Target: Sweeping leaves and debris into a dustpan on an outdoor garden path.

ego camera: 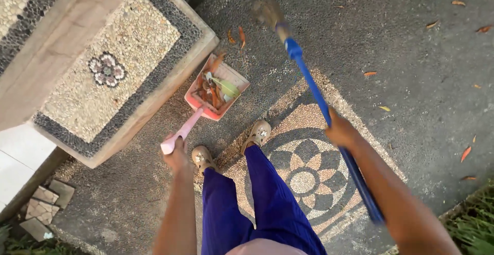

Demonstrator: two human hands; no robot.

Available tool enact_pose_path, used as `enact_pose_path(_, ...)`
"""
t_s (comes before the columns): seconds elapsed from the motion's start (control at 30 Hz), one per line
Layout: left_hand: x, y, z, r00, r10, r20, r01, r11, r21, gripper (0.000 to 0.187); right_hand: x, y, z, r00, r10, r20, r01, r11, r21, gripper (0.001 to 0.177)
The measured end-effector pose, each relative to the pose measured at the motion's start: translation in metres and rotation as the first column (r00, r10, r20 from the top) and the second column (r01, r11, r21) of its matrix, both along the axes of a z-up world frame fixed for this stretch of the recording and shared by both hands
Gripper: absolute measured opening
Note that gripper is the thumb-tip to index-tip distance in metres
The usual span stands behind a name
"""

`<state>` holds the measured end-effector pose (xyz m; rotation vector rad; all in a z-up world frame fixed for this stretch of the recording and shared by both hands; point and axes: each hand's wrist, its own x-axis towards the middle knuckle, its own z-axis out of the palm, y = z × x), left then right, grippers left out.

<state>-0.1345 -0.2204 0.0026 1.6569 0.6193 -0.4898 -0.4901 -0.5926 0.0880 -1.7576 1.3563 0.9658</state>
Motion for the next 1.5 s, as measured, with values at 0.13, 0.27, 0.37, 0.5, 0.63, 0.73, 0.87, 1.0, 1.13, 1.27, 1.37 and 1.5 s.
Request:
enact_pose_path(0.13, -0.011, 0.004, -0.012, 0.999, 0.036, 0.03, -0.034, 0.998, -0.047, 0.035, 0.03, 0.01, -0.067, 0.98, 0.196, -0.022, -0.195, 0.981, 0.011, 0.089)
enact_pose_path(0.27, -0.015, 0.006, -0.014, 1.0, 0.013, -0.016, -0.014, 1.0, -0.014, 0.037, 0.001, 0.1, -0.032, 0.891, 0.45, -0.063, -0.446, 0.893, 0.058, 0.091)
enact_pose_path(0.37, -0.012, -0.004, -0.017, 1.0, 0.002, -0.009, -0.002, 1.0, -0.03, 0.038, -0.009, 0.119, 0.046, 0.941, 0.313, -0.131, -0.264, 0.917, 0.298, 0.087)
enact_pose_path(0.5, -0.013, -0.002, -0.015, 0.999, -0.015, -0.041, 0.016, 1.0, 0.02, 0.038, -0.068, 0.122, 0.071, 0.983, 0.184, 0.012, -0.177, 0.921, 0.346, 0.088)
enact_pose_path(0.63, -0.014, 0.011, -0.034, 0.994, -0.107, 0.015, 0.107, 0.994, -0.023, 0.038, -0.021, 0.095, 0.094, 0.99, -0.065, -0.123, 0.095, 0.962, 0.256, 0.086)
enact_pose_path(0.73, -0.019, 0.016, -0.03, 0.983, -0.18, 0.037, 0.179, 0.983, 0.025, 0.032, -0.029, 0.119, 0.002, 0.997, -0.074, -0.003, 0.074, 0.994, 0.083, 0.089)
enact_pose_path(0.87, -0.01, 0.019, -0.022, 0.925, -0.381, 0.02, 0.377, 0.921, 0.095, 0.025, -0.029, 0.239, -0.046, 0.987, -0.133, 0.086, 0.12, 0.982, 0.145, 0.095)
enact_pose_path(1.0, 0.015, 0.022, -0.019, 0.933, -0.35, -0.085, 0.352, 0.936, 0.005, 0.038, -0.013, 0.302, 0.021, 0.835, -0.526, 0.162, 0.433, 0.809, 0.399, 0.085)
enact_pose_path(1.13, 0.023, 0.044, -0.026, 0.892, -0.45, -0.046, 0.447, 0.893, -0.056, 0.039, -0.019, 0.362, 0.081, 0.503, -0.865, 0.003, 0.698, 0.407, 0.589, 0.08)
enact_pose_path(1.27, 0.03, 0.045, -0.031, 0.884, -0.451, -0.125, 0.448, 0.892, -0.053, 0.041, -0.001, 0.376, 0.104, 0.197, -0.979, -0.06, 0.762, 0.115, 0.637, 0.076)
enact_pose_path(1.37, 0.036, 0.045, -0.021, 0.861, -0.503, -0.079, 0.503, 0.864, -0.025, 0.038, 0.015, 0.387, 0.115, 0.071, -0.997, -0.031, 0.752, 0.033, 0.659, 0.069)
enact_pose_path(1.5, 0.035, 0.04, -0.011, 0.81, -0.587, -0.014, 0.586, 0.809, -0.047, 0.041, 0.007, 0.399, 0.111, 0.041, -0.995, 0.091, 0.81, 0.086, 0.58, 0.066)
